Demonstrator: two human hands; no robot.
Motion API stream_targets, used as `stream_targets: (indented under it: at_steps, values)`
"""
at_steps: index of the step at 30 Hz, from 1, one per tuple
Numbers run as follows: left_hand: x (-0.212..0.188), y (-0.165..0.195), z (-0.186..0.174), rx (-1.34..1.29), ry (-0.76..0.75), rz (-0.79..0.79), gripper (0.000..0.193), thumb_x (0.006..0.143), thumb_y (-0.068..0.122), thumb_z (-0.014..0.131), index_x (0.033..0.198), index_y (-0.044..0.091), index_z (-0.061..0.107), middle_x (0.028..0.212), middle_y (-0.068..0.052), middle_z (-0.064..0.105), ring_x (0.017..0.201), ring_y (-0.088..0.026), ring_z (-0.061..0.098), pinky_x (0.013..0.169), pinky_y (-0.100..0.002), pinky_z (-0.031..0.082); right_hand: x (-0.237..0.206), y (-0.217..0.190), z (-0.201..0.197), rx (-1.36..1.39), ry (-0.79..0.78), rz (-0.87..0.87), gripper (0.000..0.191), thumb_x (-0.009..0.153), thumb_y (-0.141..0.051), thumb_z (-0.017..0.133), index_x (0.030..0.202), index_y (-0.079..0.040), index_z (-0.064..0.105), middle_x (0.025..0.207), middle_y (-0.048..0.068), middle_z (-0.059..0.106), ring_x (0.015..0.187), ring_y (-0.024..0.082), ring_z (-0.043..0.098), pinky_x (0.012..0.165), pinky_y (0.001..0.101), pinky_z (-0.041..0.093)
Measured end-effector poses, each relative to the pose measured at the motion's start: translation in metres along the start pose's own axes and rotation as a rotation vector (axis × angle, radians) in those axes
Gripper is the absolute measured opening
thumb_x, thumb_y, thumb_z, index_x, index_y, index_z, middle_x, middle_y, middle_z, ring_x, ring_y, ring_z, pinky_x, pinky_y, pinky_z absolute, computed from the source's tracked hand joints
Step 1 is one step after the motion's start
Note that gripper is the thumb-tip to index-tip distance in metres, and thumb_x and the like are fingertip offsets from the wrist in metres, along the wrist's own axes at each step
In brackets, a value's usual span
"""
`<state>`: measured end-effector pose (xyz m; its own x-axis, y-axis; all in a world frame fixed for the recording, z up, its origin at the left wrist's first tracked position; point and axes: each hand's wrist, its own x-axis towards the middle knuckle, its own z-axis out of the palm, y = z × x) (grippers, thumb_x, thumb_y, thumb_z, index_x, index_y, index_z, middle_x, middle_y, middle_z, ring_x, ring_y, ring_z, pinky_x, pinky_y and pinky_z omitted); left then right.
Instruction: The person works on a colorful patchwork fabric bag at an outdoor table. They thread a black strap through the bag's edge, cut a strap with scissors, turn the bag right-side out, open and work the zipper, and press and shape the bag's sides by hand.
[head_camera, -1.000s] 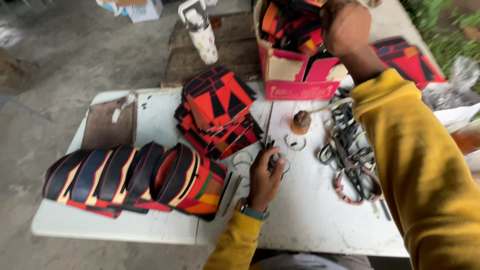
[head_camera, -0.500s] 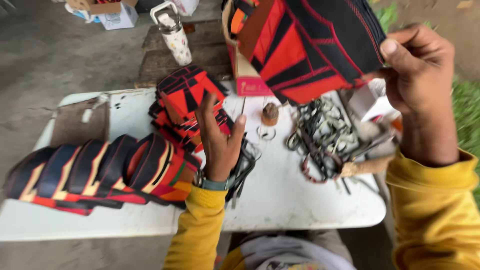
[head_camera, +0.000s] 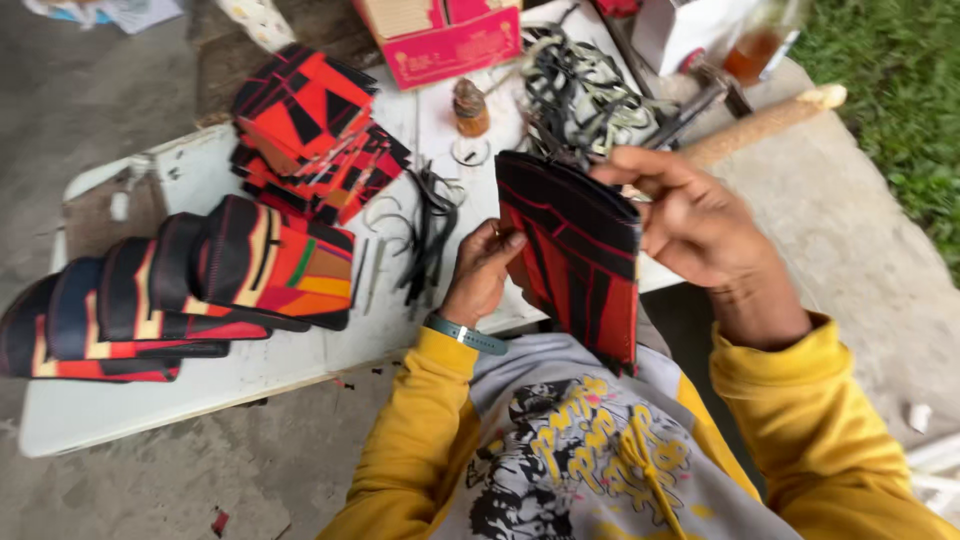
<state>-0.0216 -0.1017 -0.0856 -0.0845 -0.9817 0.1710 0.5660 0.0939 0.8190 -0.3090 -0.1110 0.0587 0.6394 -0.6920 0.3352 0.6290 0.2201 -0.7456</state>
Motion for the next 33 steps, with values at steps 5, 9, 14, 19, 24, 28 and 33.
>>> stream_targets:
  at_steps: [5, 9, 14, 19, 24, 28, 33]
  values:
    - [-0.029, -0.05, -0.003, -0.075, 0.046, -0.218, 0.016, 0.099, 0.01, 0.071, 0.11, 0.001, 0.065, 0.099, -0.004, 0.069, 0.092, -0.012, 0.063, 0.083, -0.028, 0.051, -0.008, 0.015, -0.003, -0.265, -0.067, 0.06, 0.077, 0.084, -0.01, 0.087, 0.152, -0.005, 0.051, 0.156, 0.013, 0.048, 0.138, 0.024, 0.053, 0.111, 0.0388, 0.046]
    - [-0.044, -0.043, 0.001, 0.003, 0.068, -0.306, 0.034, 0.097, 0.014, 0.071, 0.126, 0.0, 0.06, 0.106, -0.01, 0.072, 0.096, -0.016, 0.066, 0.085, -0.03, 0.053, -0.004, 0.033, -0.018, -0.495, -0.113, -0.038, 0.067, 0.079, -0.022, 0.093, 0.134, -0.01, 0.055, 0.153, 0.007, 0.05, 0.148, 0.021, 0.046, 0.125, 0.036, 0.037]
    - [-0.043, 0.006, 0.039, 0.805, -0.001, 0.083, 0.075, 0.088, 0.023, 0.079, 0.147, -0.002, 0.041, 0.136, -0.024, 0.053, 0.126, -0.034, 0.052, 0.106, -0.04, 0.043, -0.008, 0.042, -0.033, -0.626, -0.083, -0.08, 0.06, 0.075, -0.031, 0.096, 0.116, -0.011, 0.057, 0.124, 0.002, 0.055, 0.119, 0.015, 0.051, 0.111, 0.0316, 0.04]
    - [-0.014, 0.075, 0.079, 0.972, -0.492, 0.407, 0.062, 0.1, 0.023, 0.074, 0.151, 0.004, 0.045, 0.154, -0.018, 0.044, 0.147, -0.033, 0.044, 0.127, -0.041, 0.036, -0.002, 0.037, -0.036, -0.842, -0.122, -0.024, 0.052, 0.072, -0.03, 0.091, 0.109, -0.003, 0.066, 0.114, 0.002, 0.056, 0.113, 0.016, 0.052, 0.103, 0.0306, 0.04]
    - [0.015, 0.135, 0.103, 1.214, -0.728, 0.234, 0.033, 0.09, 0.027, 0.08, 0.109, 0.003, 0.068, 0.11, -0.01, 0.066, 0.108, -0.026, 0.068, 0.096, -0.038, 0.055, 0.003, 0.013, -0.026, -0.813, -0.152, 0.27, 0.032, 0.074, -0.019, 0.088, 0.093, -0.003, 0.069, 0.102, 0.001, 0.064, 0.098, 0.013, 0.06, 0.084, 0.0296, 0.05]
    - [0.016, 0.148, 0.116, 1.017, -0.874, -0.173, 0.028, 0.089, 0.022, 0.077, 0.094, -0.002, 0.063, 0.09, -0.007, 0.067, 0.08, -0.02, 0.072, 0.068, -0.034, 0.06, 0.002, 0.0, -0.012, -1.005, -0.228, 0.249, 0.036, 0.07, -0.016, 0.093, 0.086, -0.003, 0.064, 0.085, 0.0, 0.059, 0.083, 0.009, 0.053, 0.071, 0.0262, 0.044]
    - [0.022, 0.147, 0.123, 0.682, -0.969, -0.395, 0.025, 0.091, 0.019, 0.07, 0.107, 0.0, 0.067, 0.095, -0.003, 0.071, 0.078, -0.008, 0.071, 0.06, -0.025, 0.064, 0.007, -0.006, -0.001, -1.103, -0.174, 0.408, 0.028, 0.077, -0.016, 0.088, 0.088, 0.001, 0.069, 0.077, 0.0, 0.063, 0.074, 0.007, 0.055, 0.061, 0.027, 0.045]
